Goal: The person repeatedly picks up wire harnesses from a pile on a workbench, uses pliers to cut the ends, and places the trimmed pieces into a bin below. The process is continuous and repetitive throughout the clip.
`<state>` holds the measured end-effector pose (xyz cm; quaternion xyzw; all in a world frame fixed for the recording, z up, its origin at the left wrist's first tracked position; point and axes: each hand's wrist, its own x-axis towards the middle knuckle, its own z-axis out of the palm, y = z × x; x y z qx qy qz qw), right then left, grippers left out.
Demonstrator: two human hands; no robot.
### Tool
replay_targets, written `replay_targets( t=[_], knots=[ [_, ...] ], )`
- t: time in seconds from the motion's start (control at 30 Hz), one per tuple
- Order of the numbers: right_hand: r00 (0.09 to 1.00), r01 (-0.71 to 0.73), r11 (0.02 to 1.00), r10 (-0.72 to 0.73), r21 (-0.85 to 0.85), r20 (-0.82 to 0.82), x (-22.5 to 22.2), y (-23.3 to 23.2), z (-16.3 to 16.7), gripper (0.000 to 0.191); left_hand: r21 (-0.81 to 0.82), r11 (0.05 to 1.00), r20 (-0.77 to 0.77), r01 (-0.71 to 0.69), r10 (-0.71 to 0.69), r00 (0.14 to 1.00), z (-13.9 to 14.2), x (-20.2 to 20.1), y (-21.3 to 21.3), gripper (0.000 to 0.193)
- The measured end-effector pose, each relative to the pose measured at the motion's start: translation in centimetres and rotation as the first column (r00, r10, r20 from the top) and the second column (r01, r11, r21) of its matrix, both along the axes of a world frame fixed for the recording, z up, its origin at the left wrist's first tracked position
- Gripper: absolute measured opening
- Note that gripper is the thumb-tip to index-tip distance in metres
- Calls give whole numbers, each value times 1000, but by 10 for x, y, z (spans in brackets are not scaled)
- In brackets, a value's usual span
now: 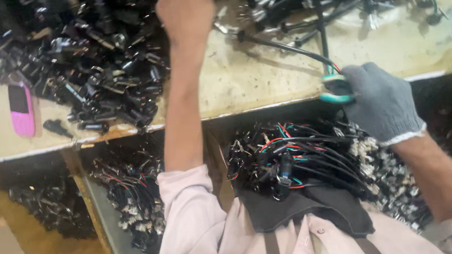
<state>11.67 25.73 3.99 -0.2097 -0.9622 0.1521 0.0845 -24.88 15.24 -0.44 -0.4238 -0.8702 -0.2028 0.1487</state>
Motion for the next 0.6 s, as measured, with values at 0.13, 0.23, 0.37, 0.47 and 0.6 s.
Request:
replay_targets(
  t=[0.13,0.23,0.37,0.47,0.6],
  knots=[
    [985,-97,992,108,-86,134,10,17,-9,31,633,773,205,46,-225,952,3,24,-28,32],
    [979,-156,980,170,-127,109,7,27,-7,28,853,515,361,-83,-469,806,7,42,-44,29],
    [981,-54,934,-15,-354,-191,-2,28,3,20,839,383,528,-386,-744,409,23,87,-67,40],
    [826,41,629,-459,-777,-328,6,14,8,15,686,686,726,-245,-666,170,37,156,-85,55],
    [971,-218,940,181,-263,-158,25,-8,13,13,565,796,814,217,-580,8,51,207,-102,32]
  ],
)
